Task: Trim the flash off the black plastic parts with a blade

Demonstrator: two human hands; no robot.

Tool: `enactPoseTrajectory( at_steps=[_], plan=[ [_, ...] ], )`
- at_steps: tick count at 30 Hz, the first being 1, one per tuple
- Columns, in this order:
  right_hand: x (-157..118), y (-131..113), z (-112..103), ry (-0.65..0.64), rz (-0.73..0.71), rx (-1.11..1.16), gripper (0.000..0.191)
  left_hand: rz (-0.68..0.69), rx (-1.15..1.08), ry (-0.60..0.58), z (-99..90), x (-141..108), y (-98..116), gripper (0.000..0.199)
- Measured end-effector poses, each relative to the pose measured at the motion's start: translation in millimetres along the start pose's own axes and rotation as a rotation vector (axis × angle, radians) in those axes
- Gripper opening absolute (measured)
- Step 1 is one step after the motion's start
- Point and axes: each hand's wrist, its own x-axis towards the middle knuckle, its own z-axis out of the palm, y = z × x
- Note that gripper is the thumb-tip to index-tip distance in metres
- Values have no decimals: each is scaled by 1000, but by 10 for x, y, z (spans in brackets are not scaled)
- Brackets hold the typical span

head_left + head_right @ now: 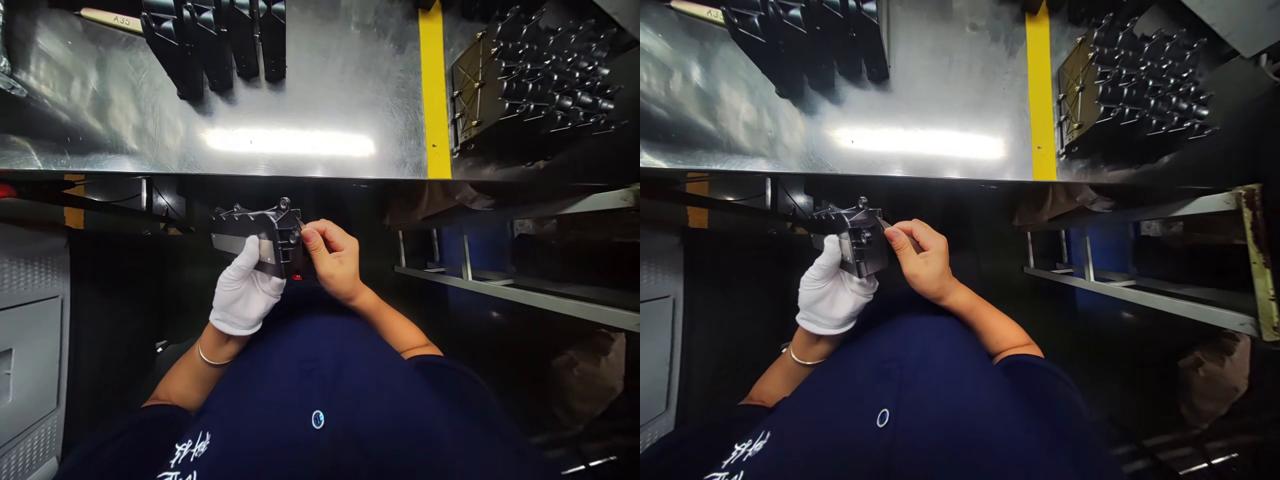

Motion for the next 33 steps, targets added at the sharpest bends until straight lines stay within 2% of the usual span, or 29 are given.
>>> enactPoseTrajectory(
  at_steps=[2, 5, 6, 7, 9, 11, 12, 14, 17, 22, 28, 33],
  plan=[
    [-27, 38, 67, 102, -55, -30, 35, -31, -13, 9, 19, -8, -19, 36],
    [-27, 82, 86, 231, -42, 11, 38, -14, 3, 25, 52, -17, -17, 28],
    [-14, 87, 61, 236, -30, 22, 39, 6, 8, 37, 60, -18, -8, 27],
    [4, 86, 22, 203, -26, 20, 38, 20, 10, 52, 66, -17, 6, 28],
    [46, 70, -81, 44, -69, -27, 36, 17, 12, 84, 70, -15, 39, 31],
    [85, 48, -188, -120, -178, -102, 33, 9, 46, 104, 61, -12, 70, 32],
    [101, 39, -232, -161, -245, -137, 32, 9, 81, 103, 51, -11, 82, 30],
    [124, 31, -293, -184, -347, -211, 31, 37, 156, 78, 29, -9, 92, 25],
    [139, 33, -324, -192, -405, -295, 30, 75, 211, 21, 9, -10, 86, 19],
    [138, 41, -320, -192, -462, -311, 26, 22, 111, 37, 51, -35, 66, 29],
    [131, 23, -335, -178, -466, -300, 24, -3, 105, -6, 53, -30, 53, 31],
    [153, 2, -371, -227, -409, -332, 28, -25, 92, -54, 31, -33, 40, 34]
  ],
)
